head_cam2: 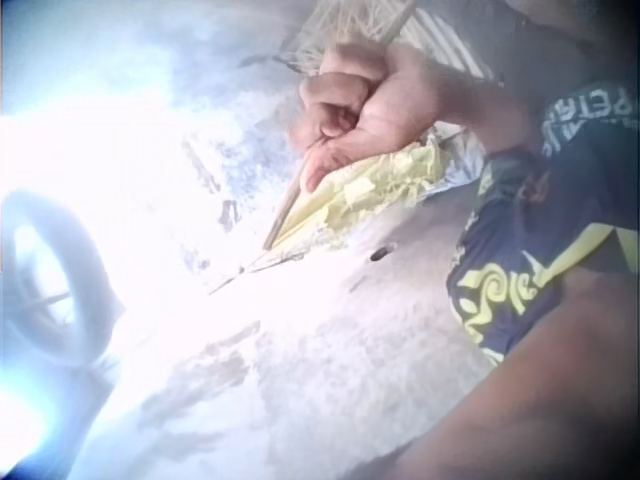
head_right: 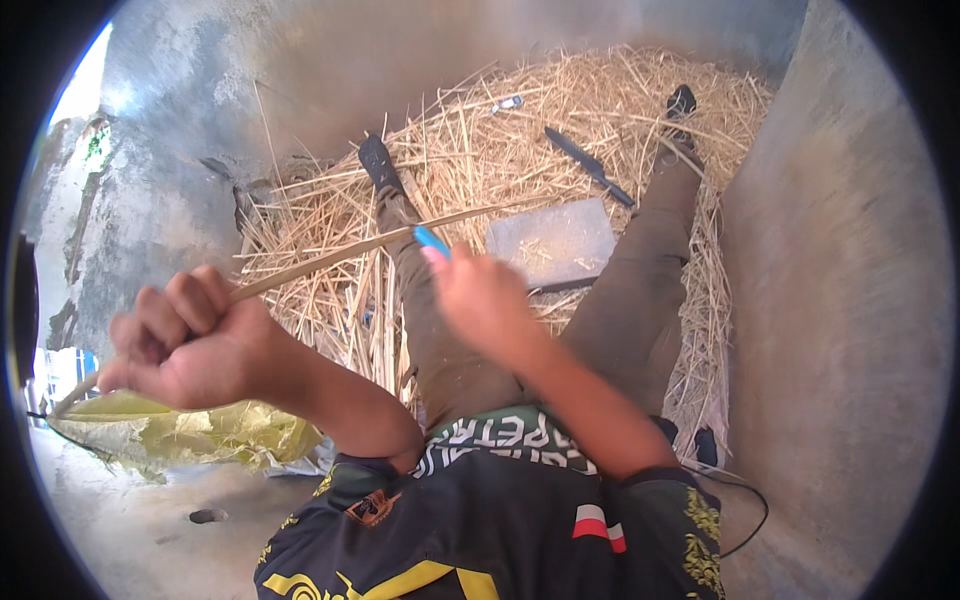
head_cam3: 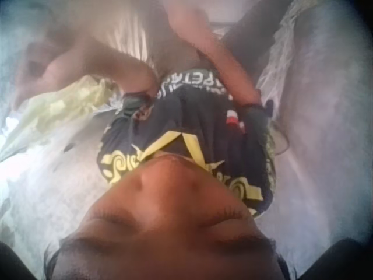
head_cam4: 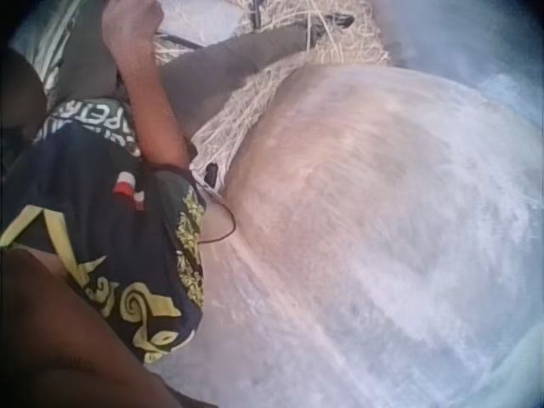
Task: The person sits on a bed of straw and uses a utility knife to strip the outer layer from a long, thin stick. They then use a machete to further smooth and shape the stick, holding it against their leg for support. The processed stick is placed aside, and the person repeats the process with another stick.
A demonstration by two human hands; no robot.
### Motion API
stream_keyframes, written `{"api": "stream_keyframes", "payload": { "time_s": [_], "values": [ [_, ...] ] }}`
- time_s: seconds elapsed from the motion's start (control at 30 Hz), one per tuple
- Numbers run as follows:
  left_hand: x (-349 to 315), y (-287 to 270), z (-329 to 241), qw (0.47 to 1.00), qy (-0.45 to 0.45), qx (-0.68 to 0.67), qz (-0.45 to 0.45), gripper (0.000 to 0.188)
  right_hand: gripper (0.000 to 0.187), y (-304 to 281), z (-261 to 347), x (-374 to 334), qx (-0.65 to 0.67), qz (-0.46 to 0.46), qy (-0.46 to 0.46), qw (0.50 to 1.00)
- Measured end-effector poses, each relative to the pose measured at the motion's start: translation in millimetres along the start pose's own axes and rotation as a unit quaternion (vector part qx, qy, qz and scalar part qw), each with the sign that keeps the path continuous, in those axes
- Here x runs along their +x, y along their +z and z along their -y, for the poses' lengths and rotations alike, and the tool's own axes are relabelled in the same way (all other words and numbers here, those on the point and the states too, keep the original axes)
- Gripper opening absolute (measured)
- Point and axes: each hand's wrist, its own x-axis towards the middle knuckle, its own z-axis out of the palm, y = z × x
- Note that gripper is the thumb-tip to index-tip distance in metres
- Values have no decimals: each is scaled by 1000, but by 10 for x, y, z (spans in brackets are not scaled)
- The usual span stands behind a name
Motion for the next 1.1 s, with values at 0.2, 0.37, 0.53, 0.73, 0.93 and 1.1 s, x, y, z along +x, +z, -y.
{"api": "stream_keyframes", "payload": {
  "time_s": [0.2,0.37,0.53,0.73,0.93,1.1],
  "values": [
    [120,50,134,1000,-6,12,6,58,52,210,-247,173,293,99,63,949],
    [378,18,261,999,-5,40,-9,59,58,-115,-782,362,472,73,142,867],
    [414,100,296,999,-6,54,5,62,57,311,-1858,756,-161,40,293,942],
    [432,-88,120,998,-20,19,52,44,48,200,-2285,994,-280,93,270,916],
    [330,-160,-83,998,-27,28,41,36,35,17,-3512,1570,-341,-92,238,905],
    [184,-133,-112,995,-64,-68,41,43,37,-26,-3693,1739,-287,-22,266,920]
  ]
}}
